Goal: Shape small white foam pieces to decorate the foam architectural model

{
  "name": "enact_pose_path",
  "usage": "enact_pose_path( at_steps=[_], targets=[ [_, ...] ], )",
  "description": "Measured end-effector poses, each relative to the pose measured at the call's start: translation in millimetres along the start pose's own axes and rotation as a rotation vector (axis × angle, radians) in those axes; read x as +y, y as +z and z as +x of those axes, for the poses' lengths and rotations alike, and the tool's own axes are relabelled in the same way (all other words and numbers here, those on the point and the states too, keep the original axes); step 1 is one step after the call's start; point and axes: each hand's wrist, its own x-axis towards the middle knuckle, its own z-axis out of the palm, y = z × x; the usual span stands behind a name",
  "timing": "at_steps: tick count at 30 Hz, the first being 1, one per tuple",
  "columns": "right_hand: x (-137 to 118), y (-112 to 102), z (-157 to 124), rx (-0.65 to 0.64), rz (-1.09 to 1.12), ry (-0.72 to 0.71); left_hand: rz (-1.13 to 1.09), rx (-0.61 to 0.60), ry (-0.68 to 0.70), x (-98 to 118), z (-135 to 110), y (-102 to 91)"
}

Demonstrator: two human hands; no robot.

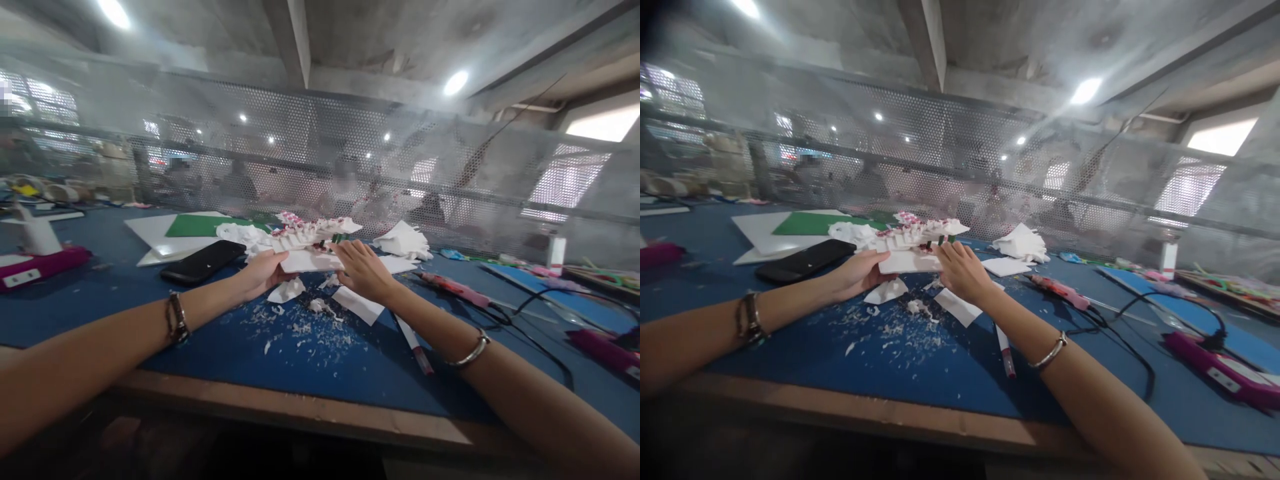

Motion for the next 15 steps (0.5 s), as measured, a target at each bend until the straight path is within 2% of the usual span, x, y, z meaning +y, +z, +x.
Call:
enact_pose_path(
  at_steps=[4,8,10,15],
  targets=[
    [3,-4,0,0.025,0.037,-0.038,-0.020,0.046,0.014,2,2,-1.9],
    [2,-6,-4,0.081,0.281,0.014,0.000,0.110,0.032,2,5,-3.9],
    [1,-6,-11,0.090,0.388,0.030,0.016,0.133,0.024,0,8,-5.5],
    [3,0,-37,0.056,0.485,0.061,0.042,0.132,-0.049,-4,15,-5.3]
  ],
)
